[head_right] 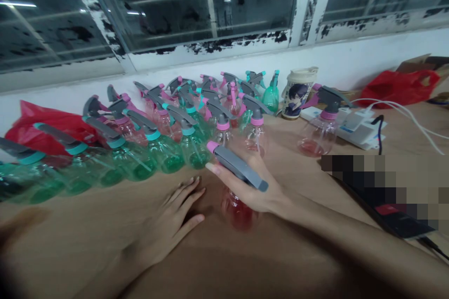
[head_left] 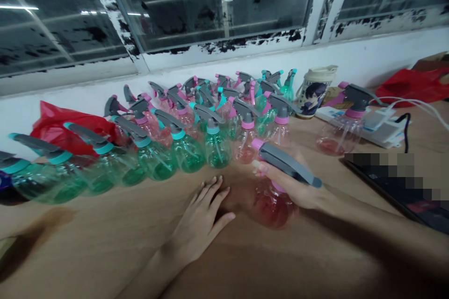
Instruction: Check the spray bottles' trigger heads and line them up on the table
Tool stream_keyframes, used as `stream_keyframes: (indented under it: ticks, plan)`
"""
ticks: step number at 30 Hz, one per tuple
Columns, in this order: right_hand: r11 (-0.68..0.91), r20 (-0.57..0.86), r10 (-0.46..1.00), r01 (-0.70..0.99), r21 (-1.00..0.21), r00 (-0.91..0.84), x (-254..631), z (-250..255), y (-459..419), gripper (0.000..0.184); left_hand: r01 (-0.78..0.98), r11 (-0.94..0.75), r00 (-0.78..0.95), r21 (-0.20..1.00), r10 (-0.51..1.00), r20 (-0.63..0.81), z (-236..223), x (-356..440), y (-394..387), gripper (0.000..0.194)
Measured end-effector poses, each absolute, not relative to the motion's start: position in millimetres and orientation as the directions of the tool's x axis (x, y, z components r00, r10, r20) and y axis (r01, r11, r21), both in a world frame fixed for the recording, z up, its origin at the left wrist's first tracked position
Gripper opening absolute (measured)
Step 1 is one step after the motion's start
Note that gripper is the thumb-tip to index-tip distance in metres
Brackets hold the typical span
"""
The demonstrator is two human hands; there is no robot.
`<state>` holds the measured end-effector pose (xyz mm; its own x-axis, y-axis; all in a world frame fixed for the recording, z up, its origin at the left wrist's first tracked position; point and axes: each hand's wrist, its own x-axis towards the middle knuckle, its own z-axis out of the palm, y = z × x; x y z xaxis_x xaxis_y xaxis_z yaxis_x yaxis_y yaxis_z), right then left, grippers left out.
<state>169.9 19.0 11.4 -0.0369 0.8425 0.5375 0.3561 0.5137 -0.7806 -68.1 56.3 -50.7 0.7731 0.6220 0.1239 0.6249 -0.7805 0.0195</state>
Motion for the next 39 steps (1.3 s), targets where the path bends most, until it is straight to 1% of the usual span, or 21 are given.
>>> stream_keyframes:
  ticks: [4, 8, 15, 22, 27, 34, 39]
  plan:
    - [0.525, 0.529, 0.845, 0.314, -0.791, -0.082, 171.3, 9.5, 19.1, 0.018, 0.625, -0.781, 0.773, 0.014, 0.621, 0.13, -51.8, -68.4, 57.0, 0.056]
    - [0.555, 0.576, 0.817, 0.307, -0.773, -0.029, 171.5, 7.5, 18.3, 0.015, 0.62, -0.784, 0.776, 0.013, 0.616, 0.137, -52.8, -68.7, 57.3, 0.055]
    - [0.554, 0.581, 0.814, 0.298, -0.777, 0.001, 169.6, 5.8, 16.2, 0.011, 0.616, -0.788, 0.776, 0.024, 0.611, 0.158, -52.0, -69.4, 56.5, 0.054]
    - [0.539, 0.575, 0.818, 0.324, -0.777, 0.018, 169.9, 3.9, 15.2, 0.015, 0.622, -0.783, 0.772, 0.03, 0.619, 0.144, -52.4, -69.0, 57.3, 0.053]
    - [0.535, 0.564, 0.825, 0.298, -0.791, 0.017, 168.2, 6.9, 15.3, 0.014, 0.62, -0.784, 0.774, 0.022, 0.616, 0.144, -53.0, -68.7, 57.4, 0.054]
    - [0.561, 0.589, 0.808, 0.323, -0.762, -0.013, 167.8, 13.3, 16.3, 0.016, 0.618, -0.785, 0.775, 0.042, 0.618, 0.131, -49.7, -68.3, 56.4, 0.053]
    - [0.526, 0.563, 0.826, 0.35, -0.775, 0.006, 167.4, 14.4, 14.9, 0.02, 0.614, -0.788, 0.777, 0.049, 0.614, 0.14, -51.2, -69.0, 56.7, 0.053]
